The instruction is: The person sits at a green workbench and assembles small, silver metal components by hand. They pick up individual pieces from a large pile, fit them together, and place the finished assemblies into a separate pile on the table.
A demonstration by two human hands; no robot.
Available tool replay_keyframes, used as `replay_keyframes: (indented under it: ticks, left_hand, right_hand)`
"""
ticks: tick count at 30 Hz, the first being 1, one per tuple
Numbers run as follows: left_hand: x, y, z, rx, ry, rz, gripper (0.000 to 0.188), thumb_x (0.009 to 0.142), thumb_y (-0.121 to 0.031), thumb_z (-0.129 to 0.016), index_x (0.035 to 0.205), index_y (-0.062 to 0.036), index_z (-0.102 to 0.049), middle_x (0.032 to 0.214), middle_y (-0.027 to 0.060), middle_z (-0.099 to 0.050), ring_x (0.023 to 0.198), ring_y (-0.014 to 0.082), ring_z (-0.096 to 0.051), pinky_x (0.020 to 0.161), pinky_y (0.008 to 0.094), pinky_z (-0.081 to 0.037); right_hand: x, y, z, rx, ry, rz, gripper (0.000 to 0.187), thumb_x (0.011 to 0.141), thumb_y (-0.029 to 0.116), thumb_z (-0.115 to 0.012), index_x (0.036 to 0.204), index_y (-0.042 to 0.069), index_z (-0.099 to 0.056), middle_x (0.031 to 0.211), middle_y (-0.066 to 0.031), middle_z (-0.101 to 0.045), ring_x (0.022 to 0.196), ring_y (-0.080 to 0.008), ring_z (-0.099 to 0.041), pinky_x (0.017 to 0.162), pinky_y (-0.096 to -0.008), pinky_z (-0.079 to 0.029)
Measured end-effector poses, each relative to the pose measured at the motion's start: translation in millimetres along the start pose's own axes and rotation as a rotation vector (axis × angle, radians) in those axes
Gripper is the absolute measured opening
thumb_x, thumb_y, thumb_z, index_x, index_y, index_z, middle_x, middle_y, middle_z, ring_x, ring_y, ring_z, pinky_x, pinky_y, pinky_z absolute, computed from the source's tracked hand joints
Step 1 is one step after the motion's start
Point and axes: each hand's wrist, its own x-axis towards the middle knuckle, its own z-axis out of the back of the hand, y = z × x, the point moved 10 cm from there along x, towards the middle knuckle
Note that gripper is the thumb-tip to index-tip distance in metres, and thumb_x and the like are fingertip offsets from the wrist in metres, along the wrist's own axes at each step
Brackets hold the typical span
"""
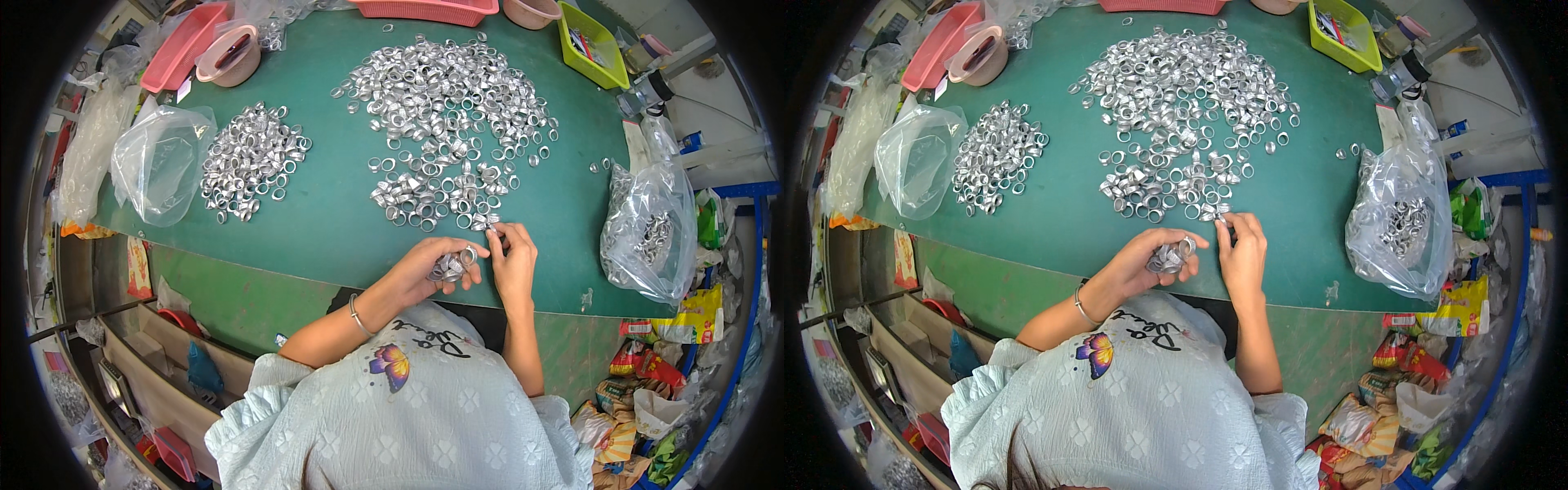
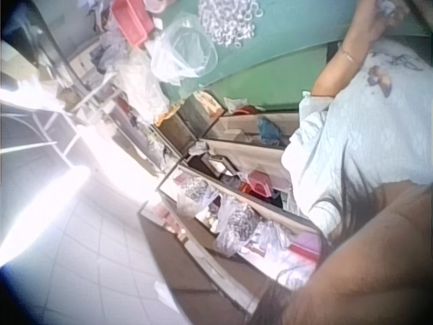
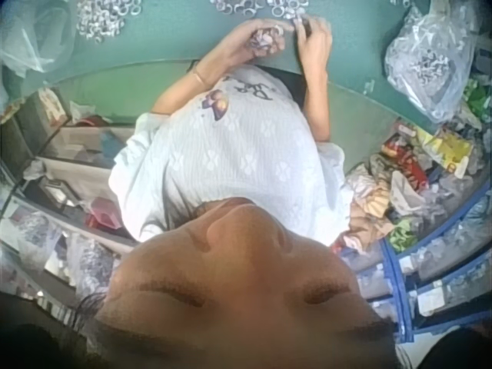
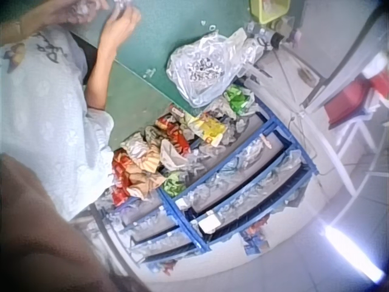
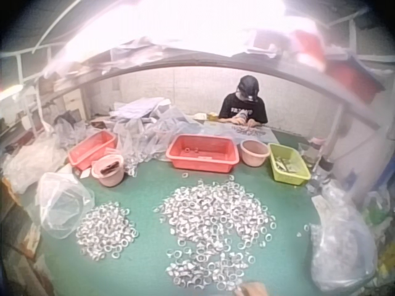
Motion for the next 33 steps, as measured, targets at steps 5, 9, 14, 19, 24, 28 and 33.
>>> replay_keyframes:
  ticks: [5, 9, 14, 19, 24, 28, 33]
  left_hand:
    - [0, 0, 6, -0.034, -0.045, -0.038, 0.029, 0.091, -0.023, -0.044, 0.102, -0.0007, -0.059, 0.087, 0.0151, -0.065, 0.068, 0.0166, -0.064, 0.049, 0.0214, -0.048]
    - [-1, -7, 3, -0.065, -0.040, -0.094, 0.023, 0.090, -0.020, -0.046, 0.096, -0.0017, -0.058, 0.087, 0.0122, -0.064, 0.068, 0.0166, -0.063, 0.051, 0.0221, -0.050]
    - [-5, -10, -1, -0.041, -0.105, -0.162, 0.021, 0.090, -0.021, -0.053, 0.098, -0.0024, -0.058, 0.082, 0.0060, -0.062, 0.067, 0.0116, -0.059, 0.048, 0.0195, -0.045]
    - [-14, -24, -6, 0.063, -0.149, -0.279, 0.021, 0.087, -0.019, -0.061, 0.099, -0.0019, -0.059, 0.077, 0.0018, -0.058, 0.062, 0.0063, -0.053, 0.044, 0.0170, -0.035]
    - [-18, -18, -11, 0.052, -0.108, -0.175, 0.026, 0.085, -0.019, -0.064, 0.102, 0.0002, -0.059, 0.076, 0.0012, -0.056, 0.061, 0.0051, -0.050, 0.043, 0.0167, -0.032]
    - [-18, -20, -12, 0.047, -0.078, -0.205, 0.030, 0.084, -0.017, -0.065, 0.107, 0.0012, -0.058, 0.076, 0.0004, -0.054, 0.061, 0.0044, -0.047, 0.043, 0.0164, -0.029]
    - [-22, -29, -19, 0.045, -0.022, -0.253, 0.032, 0.083, -0.009, -0.064, 0.112, 0.0024, -0.056, 0.086, 0.0033, -0.056, 0.060, 0.0050, -0.041, 0.045, 0.0171, -0.027]
  right_hand:
    - [-12, -29, -17, 1.009, 0.104, -0.347, 0.011, 0.087, 0.005, -0.057, 0.095, -0.003, -0.059, 0.086, -0.0097, -0.063, 0.071, -0.0148, -0.060, 0.062, -0.0238, -0.047]
    - [-23, -15, -31, 1.543, 0.279, -0.463, 0.013, 0.088, 0.007, -0.055, 0.098, 0.000, -0.057, 0.091, -0.0116, -0.063, 0.074, -0.0169, -0.059, 0.066, -0.0273, -0.048]
    - [-32, -3, -36, 1.622, 0.289, -0.461, 0.014, 0.088, 0.010, -0.056, 0.099, 0.001, -0.058, 0.095, -0.0111, -0.062, 0.078, -0.0173, -0.058, 0.070, -0.0287, -0.047]
    - [-33, 2, -28, 1.517, 0.209, -0.380, 0.011, 0.085, 0.002, -0.059, 0.095, 0.000, -0.058, 0.099, -0.0113, -0.061, 0.081, -0.0186, -0.059, 0.075, -0.0284, -0.047]
    - [-27, 46, 25, 0.711, -0.053, 0.128, 0.016, 0.069, -0.009, -0.067, 0.082, -0.002, -0.061, 0.098, -0.0115, -0.062, 0.082, -0.0215, -0.058, 0.074, -0.0300, -0.047]
    - [-30, 72, 40, 0.435, -0.113, 0.358, 0.020, 0.064, -0.009, -0.069, 0.081, 0.000, -0.064, 0.096, -0.0109, -0.063, 0.082, -0.0222, -0.057, 0.071, -0.0304, -0.047]
    - [-23, 43, 42, 0.594, -0.191, 0.194, 0.022, 0.075, -0.009, -0.059, 0.095, -0.001, -0.062, 0.096, -0.0129, -0.062, 0.085, -0.0217, -0.057, 0.072, -0.0287, -0.045]
